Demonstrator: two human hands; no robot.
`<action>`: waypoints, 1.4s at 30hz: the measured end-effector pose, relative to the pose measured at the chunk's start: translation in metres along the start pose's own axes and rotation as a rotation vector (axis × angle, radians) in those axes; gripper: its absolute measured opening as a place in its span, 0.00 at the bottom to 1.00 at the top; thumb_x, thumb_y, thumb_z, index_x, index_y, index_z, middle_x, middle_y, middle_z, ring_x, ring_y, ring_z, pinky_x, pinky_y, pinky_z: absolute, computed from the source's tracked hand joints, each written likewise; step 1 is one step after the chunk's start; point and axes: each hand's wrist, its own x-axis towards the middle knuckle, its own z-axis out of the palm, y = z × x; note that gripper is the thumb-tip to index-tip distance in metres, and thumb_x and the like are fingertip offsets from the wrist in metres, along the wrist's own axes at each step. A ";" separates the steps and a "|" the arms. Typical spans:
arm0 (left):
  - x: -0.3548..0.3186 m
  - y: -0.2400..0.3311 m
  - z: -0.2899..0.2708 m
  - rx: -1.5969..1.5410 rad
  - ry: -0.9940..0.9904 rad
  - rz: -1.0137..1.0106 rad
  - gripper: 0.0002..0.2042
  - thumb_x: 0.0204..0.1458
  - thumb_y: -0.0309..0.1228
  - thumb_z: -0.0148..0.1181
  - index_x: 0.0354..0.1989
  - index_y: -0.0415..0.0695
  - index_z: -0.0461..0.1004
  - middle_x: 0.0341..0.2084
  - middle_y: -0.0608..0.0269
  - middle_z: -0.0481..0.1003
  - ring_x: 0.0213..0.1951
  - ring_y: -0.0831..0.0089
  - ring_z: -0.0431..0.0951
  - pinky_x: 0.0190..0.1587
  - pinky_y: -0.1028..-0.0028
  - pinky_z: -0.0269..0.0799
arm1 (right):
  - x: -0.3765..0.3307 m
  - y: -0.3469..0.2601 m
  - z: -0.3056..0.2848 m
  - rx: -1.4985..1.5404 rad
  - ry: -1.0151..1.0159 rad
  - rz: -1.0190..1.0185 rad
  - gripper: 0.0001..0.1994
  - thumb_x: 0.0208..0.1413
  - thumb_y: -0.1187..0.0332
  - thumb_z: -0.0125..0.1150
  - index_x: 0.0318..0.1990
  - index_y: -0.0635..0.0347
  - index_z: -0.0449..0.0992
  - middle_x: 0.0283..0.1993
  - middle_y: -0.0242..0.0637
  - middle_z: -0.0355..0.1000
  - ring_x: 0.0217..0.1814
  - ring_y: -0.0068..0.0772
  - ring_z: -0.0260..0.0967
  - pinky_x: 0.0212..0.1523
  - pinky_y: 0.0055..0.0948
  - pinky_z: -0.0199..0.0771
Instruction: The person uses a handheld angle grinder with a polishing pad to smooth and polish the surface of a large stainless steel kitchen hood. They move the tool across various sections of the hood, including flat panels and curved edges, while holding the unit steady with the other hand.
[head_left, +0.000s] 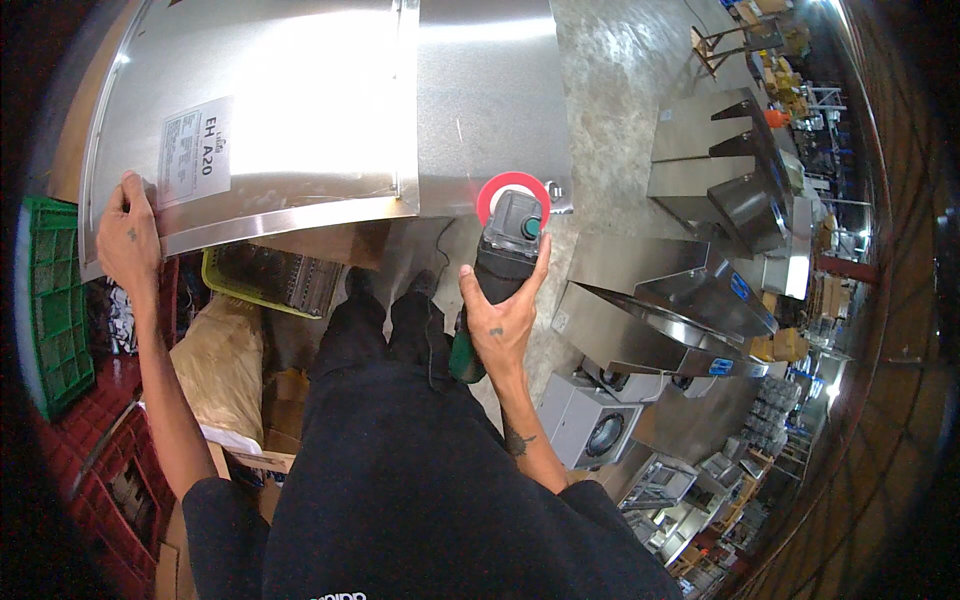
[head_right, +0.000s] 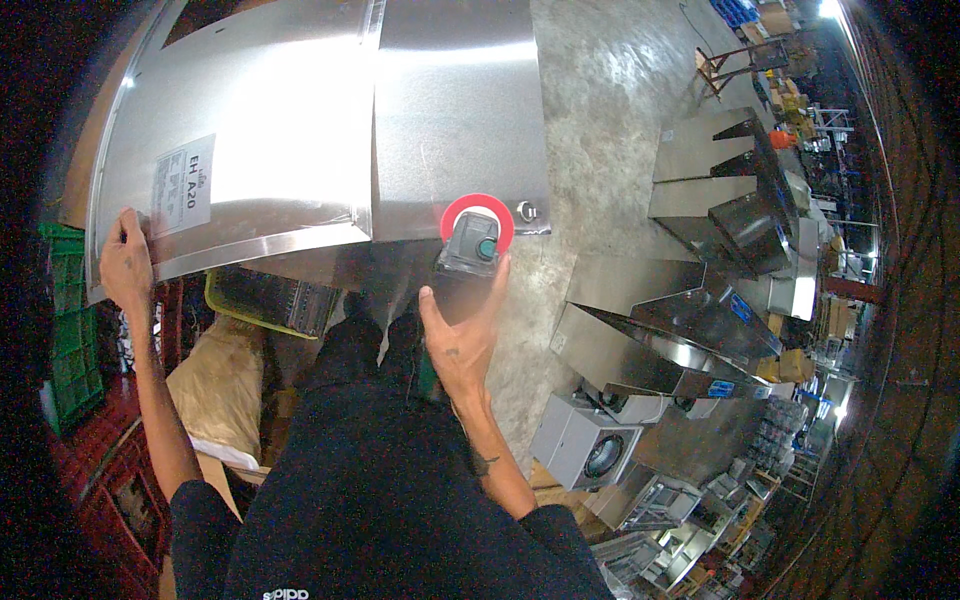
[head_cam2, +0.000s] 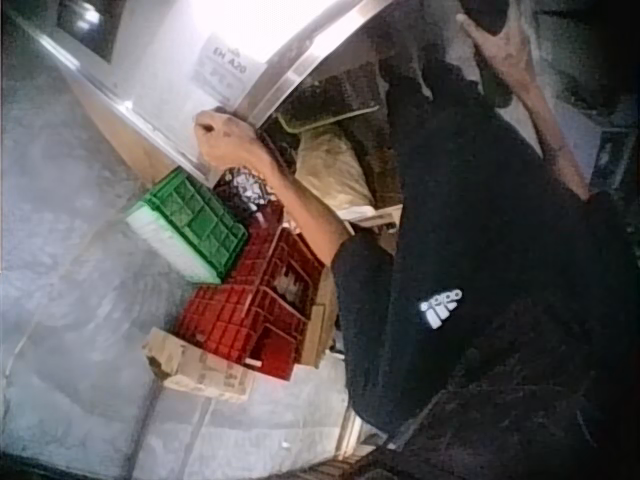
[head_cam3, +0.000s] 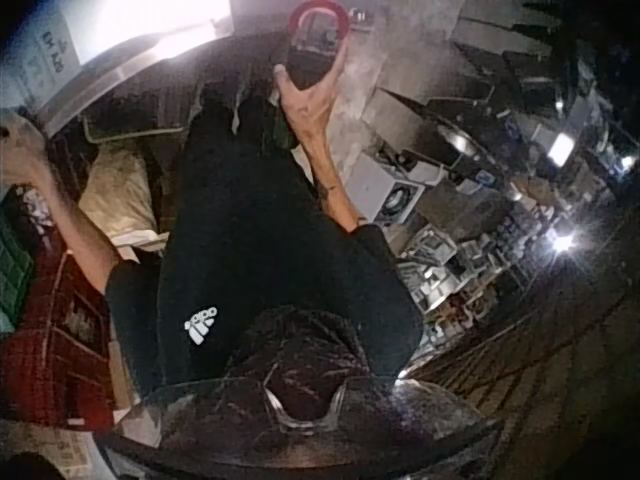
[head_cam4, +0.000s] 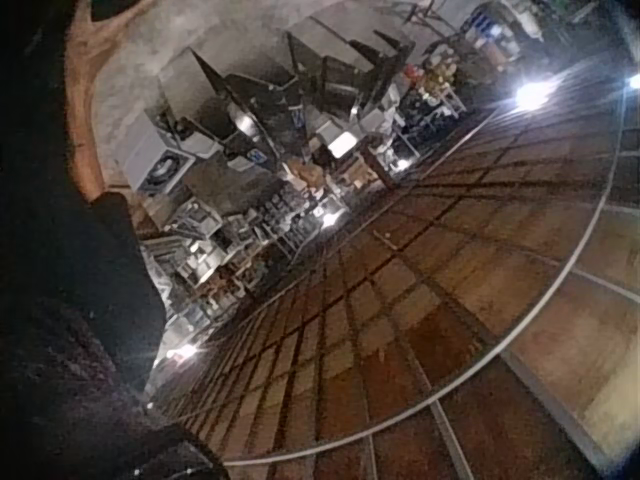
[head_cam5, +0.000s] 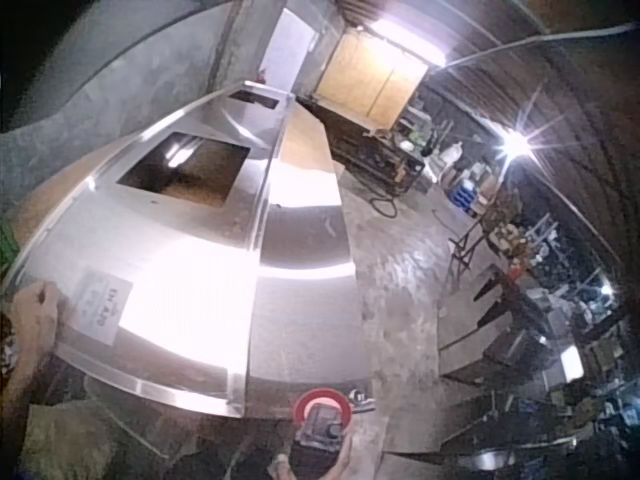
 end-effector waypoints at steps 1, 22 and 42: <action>0.000 0.001 0.000 -0.002 0.002 0.005 0.31 0.71 0.61 0.49 0.50 0.43 0.86 0.40 0.39 0.85 0.44 0.40 0.83 0.50 0.52 0.75 | -0.001 0.001 0.001 -0.001 0.001 -0.008 0.56 0.62 0.65 0.76 0.87 0.54 0.38 0.58 0.59 0.78 0.54 0.47 0.82 0.57 0.45 0.81; -0.006 0.012 -0.006 -0.038 -0.055 0.003 0.30 0.71 0.59 0.49 0.45 0.43 0.86 0.37 0.40 0.84 0.40 0.41 0.83 0.47 0.53 0.75 | -0.016 -0.038 0.006 0.104 -0.113 0.134 0.56 0.62 0.62 0.77 0.85 0.68 0.38 0.86 0.68 0.46 0.88 0.63 0.47 0.85 0.50 0.52; -0.008 0.014 -0.007 -0.028 -0.029 0.038 0.30 0.71 0.59 0.49 0.47 0.43 0.87 0.36 0.38 0.85 0.40 0.39 0.83 0.48 0.52 0.75 | -0.025 -0.045 0.018 0.038 -0.074 -0.123 0.58 0.61 0.66 0.78 0.87 0.60 0.37 0.66 0.68 0.74 0.65 0.54 0.79 0.66 0.45 0.78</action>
